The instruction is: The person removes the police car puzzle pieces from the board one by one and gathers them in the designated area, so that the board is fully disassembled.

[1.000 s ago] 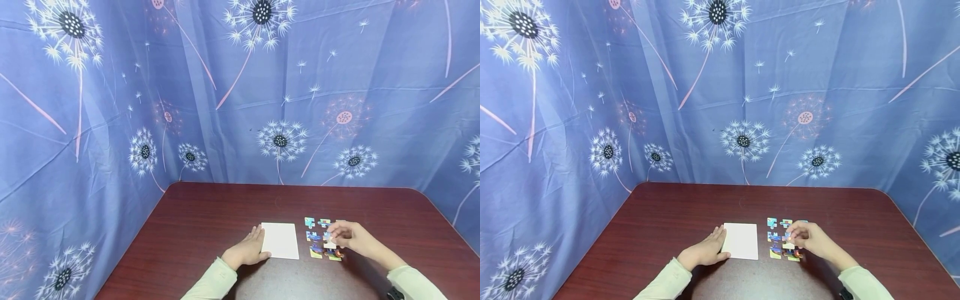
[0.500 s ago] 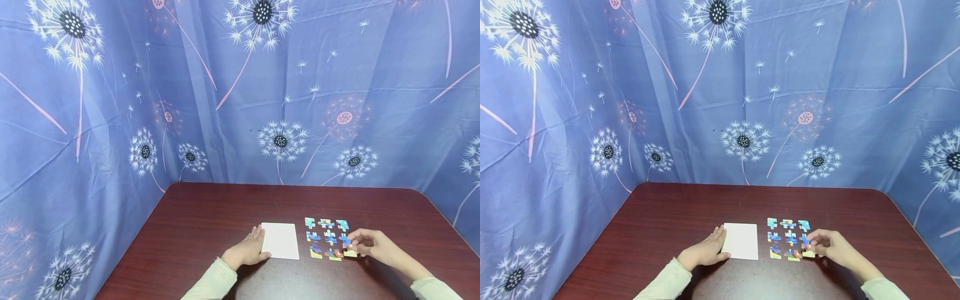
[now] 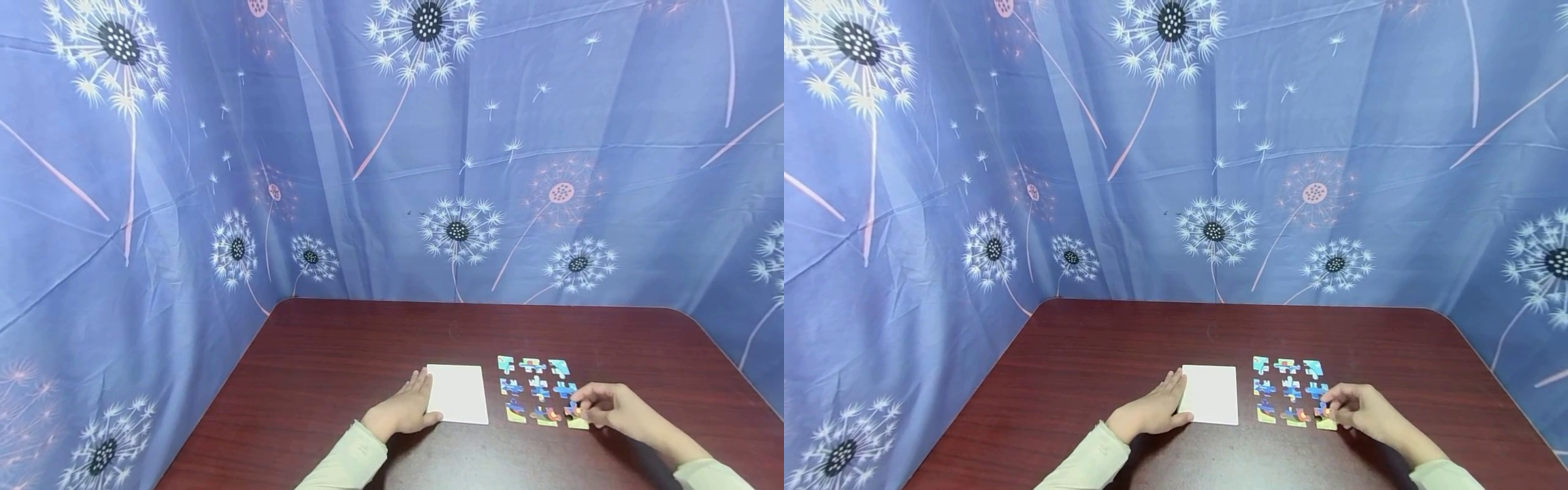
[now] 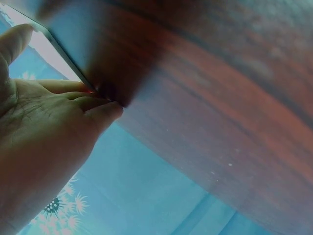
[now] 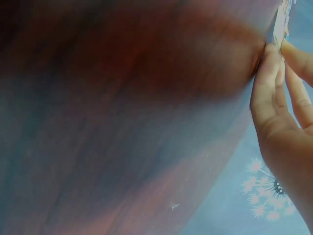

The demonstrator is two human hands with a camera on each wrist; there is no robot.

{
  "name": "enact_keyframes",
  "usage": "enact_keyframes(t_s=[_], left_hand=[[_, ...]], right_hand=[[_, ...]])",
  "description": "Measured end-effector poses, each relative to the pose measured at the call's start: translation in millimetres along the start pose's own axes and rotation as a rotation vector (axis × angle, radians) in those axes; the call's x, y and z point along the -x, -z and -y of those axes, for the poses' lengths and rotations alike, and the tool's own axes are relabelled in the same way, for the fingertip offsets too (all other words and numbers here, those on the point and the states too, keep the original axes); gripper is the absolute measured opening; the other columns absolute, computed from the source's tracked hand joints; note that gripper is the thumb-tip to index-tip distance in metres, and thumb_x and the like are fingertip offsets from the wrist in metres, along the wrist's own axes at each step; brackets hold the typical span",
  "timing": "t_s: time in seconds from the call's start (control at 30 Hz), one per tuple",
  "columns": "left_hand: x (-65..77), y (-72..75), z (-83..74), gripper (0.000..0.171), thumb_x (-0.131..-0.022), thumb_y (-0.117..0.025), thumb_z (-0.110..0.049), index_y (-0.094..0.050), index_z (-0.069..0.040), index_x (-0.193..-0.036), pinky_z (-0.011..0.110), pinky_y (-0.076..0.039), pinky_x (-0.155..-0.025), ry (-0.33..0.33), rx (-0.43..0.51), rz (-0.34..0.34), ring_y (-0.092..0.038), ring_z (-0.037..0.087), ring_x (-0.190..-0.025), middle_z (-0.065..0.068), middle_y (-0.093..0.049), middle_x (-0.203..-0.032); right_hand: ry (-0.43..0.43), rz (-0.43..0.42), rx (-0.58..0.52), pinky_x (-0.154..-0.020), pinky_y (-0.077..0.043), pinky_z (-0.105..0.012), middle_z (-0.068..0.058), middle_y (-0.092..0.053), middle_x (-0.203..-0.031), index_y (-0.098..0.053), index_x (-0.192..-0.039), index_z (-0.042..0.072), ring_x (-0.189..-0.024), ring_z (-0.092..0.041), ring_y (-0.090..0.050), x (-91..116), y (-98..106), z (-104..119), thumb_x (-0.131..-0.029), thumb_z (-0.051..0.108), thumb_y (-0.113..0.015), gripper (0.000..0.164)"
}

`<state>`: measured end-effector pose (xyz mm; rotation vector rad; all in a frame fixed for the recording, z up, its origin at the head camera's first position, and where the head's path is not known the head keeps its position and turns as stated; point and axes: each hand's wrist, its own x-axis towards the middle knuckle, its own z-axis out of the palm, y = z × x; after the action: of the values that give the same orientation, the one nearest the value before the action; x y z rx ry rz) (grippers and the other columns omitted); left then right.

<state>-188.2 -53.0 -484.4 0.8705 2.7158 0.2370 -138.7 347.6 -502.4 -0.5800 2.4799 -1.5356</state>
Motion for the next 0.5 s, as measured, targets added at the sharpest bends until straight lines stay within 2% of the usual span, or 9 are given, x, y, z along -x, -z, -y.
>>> enact_keyframes(t_s=[0.27,0.5], left_hand=[[1.0,1.7,-2.2,0.076,-0.096,-0.053,-0.042,-0.026,0.008,-0.147,0.037,-0.022,-0.116,-0.004,0.001,0.000,-0.017,0.032,-0.145,0.023,-0.018,-0.156],[2.3,2.9,-4.1,0.076,-0.097,-0.053,-0.041,-0.025,0.008,-0.147,0.037,-0.022,-0.116,-0.008,0.004,-0.001,-0.017,0.032,-0.145,0.023,-0.018,-0.156]], right_hand=[[-0.011,-0.059,0.130,-0.050,-0.046,-0.023,-0.003,-0.062,-0.079,-0.063,-0.100,-0.012,-0.065,-0.003,-0.055,0.4,-1.9,2.6,-0.087,-0.004,-0.064,0.015],[-0.049,-0.077,0.172,-0.050,-0.046,-0.024,-0.003,-0.061,-0.081,-0.066,-0.099,-0.008,-0.066,-0.003,-0.054,1.8,-3.0,0.2,-0.085,-0.001,-0.067,0.016]])
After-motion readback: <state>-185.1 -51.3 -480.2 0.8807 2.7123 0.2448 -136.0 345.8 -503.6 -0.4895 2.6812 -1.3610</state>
